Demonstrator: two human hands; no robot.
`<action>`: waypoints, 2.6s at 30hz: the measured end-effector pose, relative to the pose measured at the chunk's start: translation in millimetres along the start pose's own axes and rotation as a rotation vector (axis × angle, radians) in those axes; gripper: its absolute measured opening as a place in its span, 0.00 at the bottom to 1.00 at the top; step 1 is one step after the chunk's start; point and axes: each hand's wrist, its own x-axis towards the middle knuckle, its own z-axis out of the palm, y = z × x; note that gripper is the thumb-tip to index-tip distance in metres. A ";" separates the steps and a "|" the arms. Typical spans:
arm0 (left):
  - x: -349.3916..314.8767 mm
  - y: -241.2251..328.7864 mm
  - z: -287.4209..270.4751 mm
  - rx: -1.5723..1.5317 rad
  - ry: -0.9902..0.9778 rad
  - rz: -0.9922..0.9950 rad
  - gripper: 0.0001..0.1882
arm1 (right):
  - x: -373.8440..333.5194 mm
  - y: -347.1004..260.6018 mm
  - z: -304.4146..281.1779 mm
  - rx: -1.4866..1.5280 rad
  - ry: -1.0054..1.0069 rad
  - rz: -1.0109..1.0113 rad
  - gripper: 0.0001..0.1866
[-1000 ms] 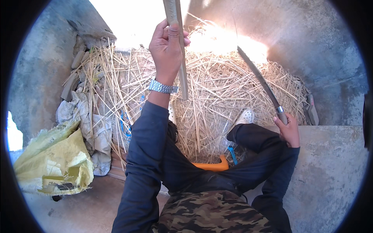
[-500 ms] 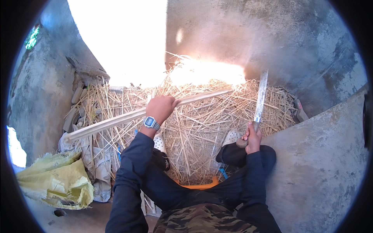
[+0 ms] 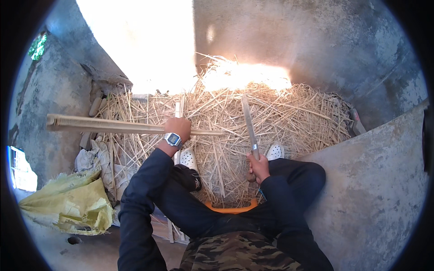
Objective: The person sits on a bed of straw and uses a knife to split long bamboo poles into thin strips. They hold the pole with one hand and use the knife to shave and split the material, creating a pile of bamboo strips.
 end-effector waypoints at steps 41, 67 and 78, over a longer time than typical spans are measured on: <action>56.5 -12.3 15.5 -0.043 -0.252 -0.052 0.21 | 6.1 169.1 40.6 -0.863 0.126 -0.161 0.15; 66.7 -12.4 7.3 -0.025 -0.375 -0.056 0.25 | 11.3 164.6 32.6 -0.618 -0.043 0.090 0.14; 62.0 -12.9 21.8 -0.033 -0.399 -0.027 0.27 | 0.2 178.9 31.3 -1.067 0.127 -0.166 0.13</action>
